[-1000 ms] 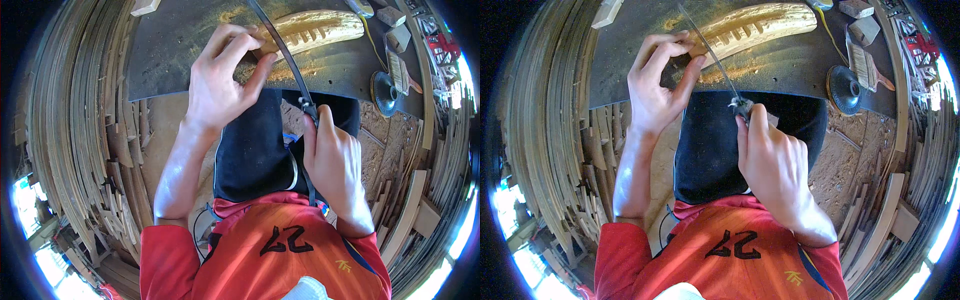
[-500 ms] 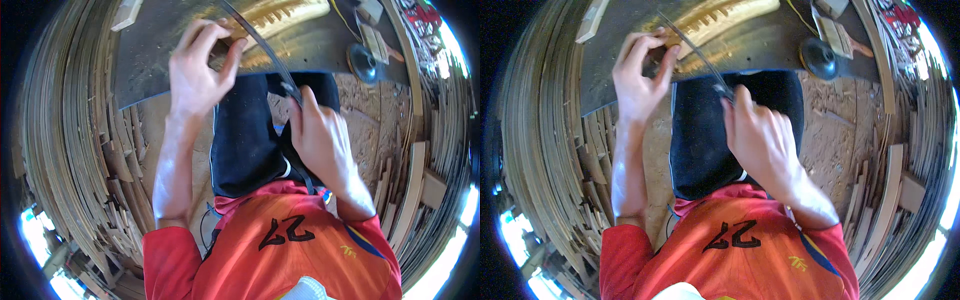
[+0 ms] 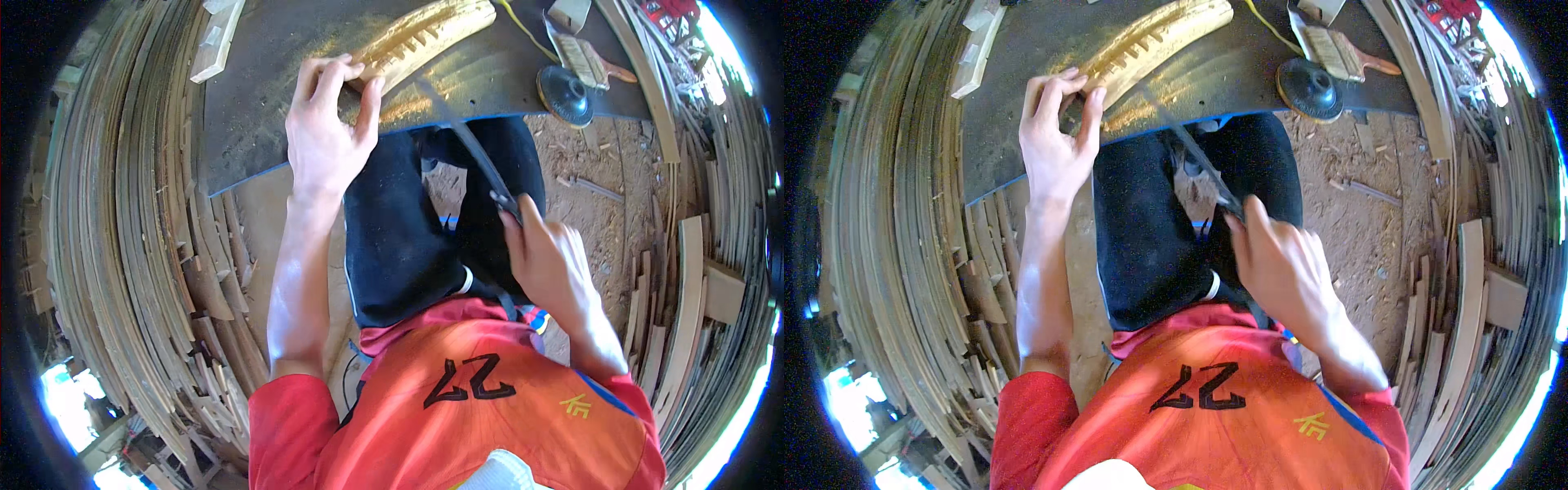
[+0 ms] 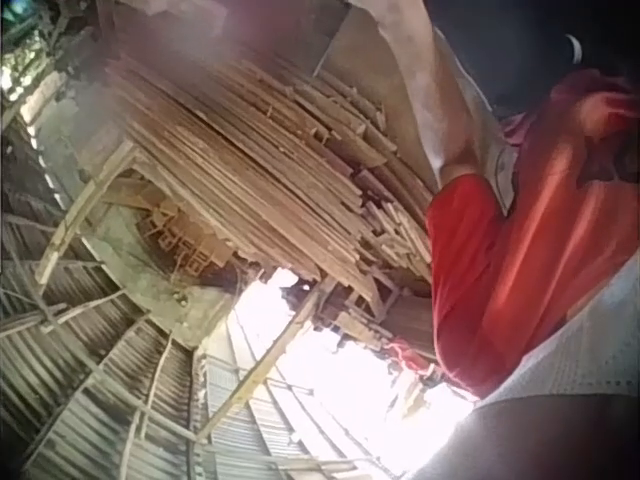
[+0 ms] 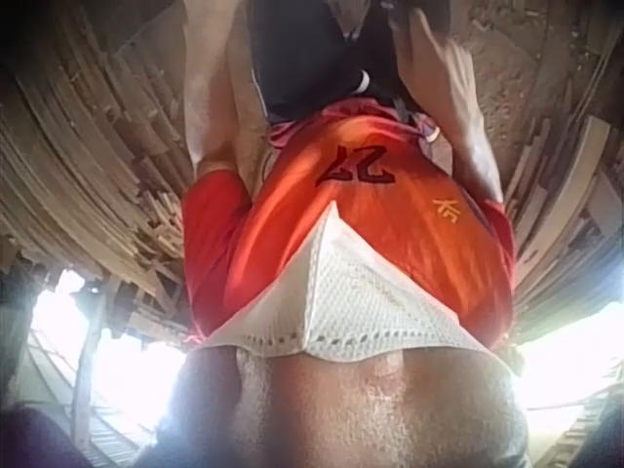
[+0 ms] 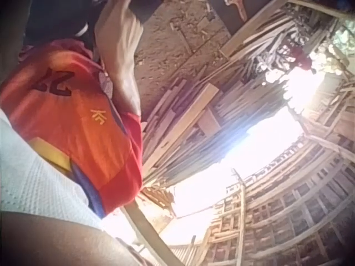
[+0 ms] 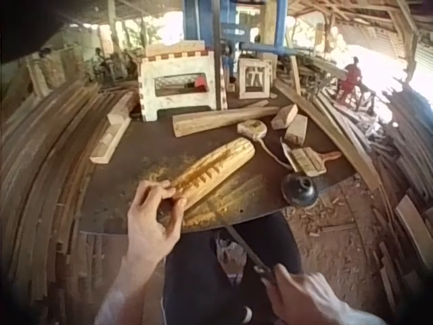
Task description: Sawing decorative grooves into a piece of wood and cleaning the surface with a brush.
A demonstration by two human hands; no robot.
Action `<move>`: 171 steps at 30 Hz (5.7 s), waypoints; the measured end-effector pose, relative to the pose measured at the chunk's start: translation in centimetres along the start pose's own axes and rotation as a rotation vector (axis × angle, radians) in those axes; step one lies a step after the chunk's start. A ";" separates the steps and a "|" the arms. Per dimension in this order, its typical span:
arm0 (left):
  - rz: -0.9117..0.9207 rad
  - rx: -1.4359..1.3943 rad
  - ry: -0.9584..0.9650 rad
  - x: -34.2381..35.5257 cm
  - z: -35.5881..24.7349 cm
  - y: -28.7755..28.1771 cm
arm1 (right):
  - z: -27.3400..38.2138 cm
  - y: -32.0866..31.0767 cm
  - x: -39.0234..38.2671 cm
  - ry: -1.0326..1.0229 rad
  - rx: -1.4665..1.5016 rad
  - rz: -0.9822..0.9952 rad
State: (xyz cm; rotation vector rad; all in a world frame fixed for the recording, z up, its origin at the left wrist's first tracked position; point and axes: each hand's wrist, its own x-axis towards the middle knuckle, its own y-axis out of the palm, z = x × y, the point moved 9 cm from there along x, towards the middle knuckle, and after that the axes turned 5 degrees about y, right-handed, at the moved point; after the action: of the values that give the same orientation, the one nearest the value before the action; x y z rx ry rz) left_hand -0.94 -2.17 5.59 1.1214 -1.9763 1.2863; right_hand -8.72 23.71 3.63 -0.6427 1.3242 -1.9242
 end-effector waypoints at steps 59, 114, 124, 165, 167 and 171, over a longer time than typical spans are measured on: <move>0.040 0.059 -0.035 0.5 -0.1 -0.2 | 5.2 0.6 11.8 -0.215 0.075 -0.101; 0.163 0.017 -0.072 1.5 0.1 1.7 | 2.8 -0.3 10.7 -0.232 0.160 0.005; 0.058 0.065 -0.093 1.1 -0.1 0.8 | -1.1 -1.5 6.4 -0.168 0.101 0.037; -0.248 -0.111 -0.378 -6.5 1.1 -15.1 | -4.8 -1.4 -0.8 -0.050 0.509 0.015; -0.062 0.118 -0.346 -5.0 1.6 -12.7 | -5.5 -0.6 -0.6 0.018 0.554 0.049; 0.156 0.258 -0.166 -3.1 0.9 -8.8 | -5.3 -0.2 0.2 0.001 0.531 0.056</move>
State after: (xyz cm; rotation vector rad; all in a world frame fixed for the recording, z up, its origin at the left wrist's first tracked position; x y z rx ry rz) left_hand 8.22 -3.68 7.07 1.2501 -2.0963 1.6128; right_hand -12.77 26.69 1.97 -0.3321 0.7635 -2.1057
